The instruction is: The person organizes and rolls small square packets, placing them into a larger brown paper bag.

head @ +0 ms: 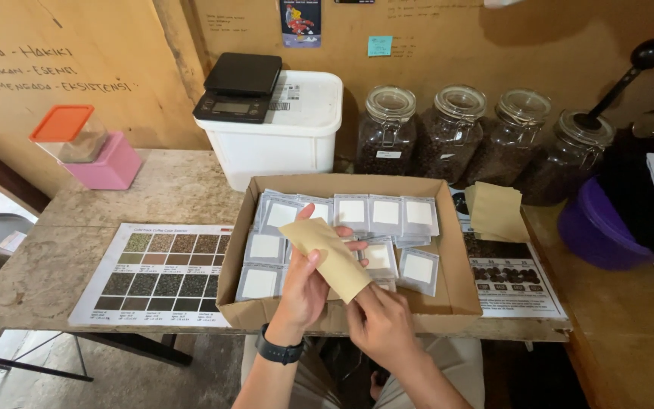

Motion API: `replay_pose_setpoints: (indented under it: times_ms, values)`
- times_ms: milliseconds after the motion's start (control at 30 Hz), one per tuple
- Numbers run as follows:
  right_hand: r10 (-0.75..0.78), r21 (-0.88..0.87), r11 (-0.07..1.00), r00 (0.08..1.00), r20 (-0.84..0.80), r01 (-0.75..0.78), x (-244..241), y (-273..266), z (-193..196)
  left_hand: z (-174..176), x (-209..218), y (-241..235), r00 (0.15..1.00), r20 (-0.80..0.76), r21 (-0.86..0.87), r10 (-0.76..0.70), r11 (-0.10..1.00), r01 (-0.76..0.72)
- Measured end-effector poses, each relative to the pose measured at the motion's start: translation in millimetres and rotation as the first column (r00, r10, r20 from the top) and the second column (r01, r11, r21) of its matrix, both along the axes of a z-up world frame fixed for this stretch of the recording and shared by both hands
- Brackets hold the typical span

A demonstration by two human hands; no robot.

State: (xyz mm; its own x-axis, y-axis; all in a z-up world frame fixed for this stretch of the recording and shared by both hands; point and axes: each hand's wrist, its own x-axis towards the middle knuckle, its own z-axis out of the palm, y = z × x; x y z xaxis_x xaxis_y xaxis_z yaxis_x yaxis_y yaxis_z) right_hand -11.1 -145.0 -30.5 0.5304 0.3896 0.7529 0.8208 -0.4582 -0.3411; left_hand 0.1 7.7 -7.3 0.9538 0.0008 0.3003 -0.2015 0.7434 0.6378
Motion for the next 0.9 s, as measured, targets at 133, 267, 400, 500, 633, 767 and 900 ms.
replay_pose_setpoints:
  times_ms: [133, 267, 400, 500, 633, 767, 900]
  values:
    - [0.009, -0.024, 1.0, 0.999, -0.033, -0.01, -3.9, 3.3, 2.4, -1.0, -0.9, 0.8, 1.0, 0.0, -0.028, -0.017, 0.999, 0.017]
    - [-0.032, -0.124, 0.992, 0.985, -0.171, 0.011, -3.8, 4.3, -7.8, 2.2, -1.9, -2.4, 1.0, 0.004, 0.004, -0.02, 1.0, 0.02]
    - [-0.014, -0.168, 0.985, 0.958, -0.286, -0.036, -3.4, 4.8, -0.1, 8.0, -4.6, -2.5, 1.0, -0.021, 0.024, -0.017, 1.0, 0.018]
    - [-0.033, -0.21, 0.977, 0.96, -0.277, -0.027, -3.0, 4.2, -2.9, 7.8, -6.4, -3.0, 1.0, -0.03, 0.006, -0.007, 1.0, 0.007]
    - [-0.003, -0.151, 0.988, 0.981, -0.193, -0.027, -3.8, 5.8, -0.8, 9.9, -6.9, -3.4, 0.999, -0.046, -0.016, 0.008, 1.0, -0.008]
    - [-0.041, -0.171, 0.985, 0.938, -0.344, -0.019, -6.1, 6.5, 3.6, 11.6, -8.1, -3.3, 0.999, -0.042, -0.023, -0.01, 1.0, 0.009]
    - [-0.099, -0.268, 0.963, 0.948, -0.303, 0.015, -3.3, 5.1, -2.1, 6.9, -6.4, -2.6, 0.999, -0.042, -0.007, -0.002, 1.0, 0.002]
